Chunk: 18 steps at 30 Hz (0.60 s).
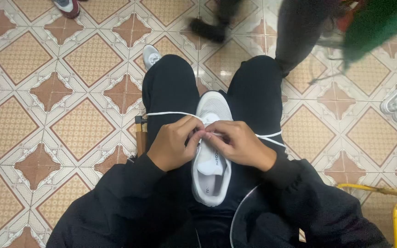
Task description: Threading a white shoelace through the eyelets of a white and black sneaker.
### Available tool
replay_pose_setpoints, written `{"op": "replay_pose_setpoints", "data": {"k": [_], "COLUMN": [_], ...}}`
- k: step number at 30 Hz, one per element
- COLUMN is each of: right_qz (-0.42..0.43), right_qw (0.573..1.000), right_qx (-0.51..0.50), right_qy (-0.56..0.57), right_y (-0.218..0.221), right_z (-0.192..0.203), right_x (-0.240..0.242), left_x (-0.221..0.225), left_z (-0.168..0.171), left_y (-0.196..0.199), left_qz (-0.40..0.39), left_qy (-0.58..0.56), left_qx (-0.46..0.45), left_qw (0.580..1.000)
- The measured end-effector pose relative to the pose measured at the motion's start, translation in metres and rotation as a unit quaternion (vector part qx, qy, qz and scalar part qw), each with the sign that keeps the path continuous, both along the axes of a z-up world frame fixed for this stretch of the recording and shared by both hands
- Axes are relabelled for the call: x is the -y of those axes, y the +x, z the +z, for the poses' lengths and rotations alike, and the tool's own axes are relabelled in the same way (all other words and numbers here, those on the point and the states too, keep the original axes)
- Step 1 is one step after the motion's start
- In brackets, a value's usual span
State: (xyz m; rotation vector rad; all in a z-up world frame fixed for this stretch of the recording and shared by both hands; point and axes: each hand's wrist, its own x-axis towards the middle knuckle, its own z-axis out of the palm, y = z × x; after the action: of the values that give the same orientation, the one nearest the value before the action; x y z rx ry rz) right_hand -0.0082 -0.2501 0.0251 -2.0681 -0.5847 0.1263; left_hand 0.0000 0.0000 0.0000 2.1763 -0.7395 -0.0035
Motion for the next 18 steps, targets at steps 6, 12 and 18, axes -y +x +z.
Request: {"op": "replay_pose_setpoints", "data": {"k": [6, 12, 18], "right_qz": [-0.005, -0.028, -0.04], "right_qw": [1.0, 0.999, 0.999], "right_qx": [0.012, 0.004, 0.019], "right_qy": [0.005, 0.024, 0.021], "right_y": [0.0, 0.001, 0.004], "right_z": [0.0, -0.004, -0.008], "right_x": [0.001, 0.002, 0.001], "left_x": [0.002, 0.003, 0.004], "left_z": [-0.007, -0.002, -0.002], "left_y": [-0.001, 0.0, -0.003], "left_qz": [0.012, 0.026, 0.041], "left_qy": [-0.002, -0.005, 0.001], "left_qx": [-0.015, -0.024, -0.011], "left_qw": [1.0, 0.999, 0.999]}}
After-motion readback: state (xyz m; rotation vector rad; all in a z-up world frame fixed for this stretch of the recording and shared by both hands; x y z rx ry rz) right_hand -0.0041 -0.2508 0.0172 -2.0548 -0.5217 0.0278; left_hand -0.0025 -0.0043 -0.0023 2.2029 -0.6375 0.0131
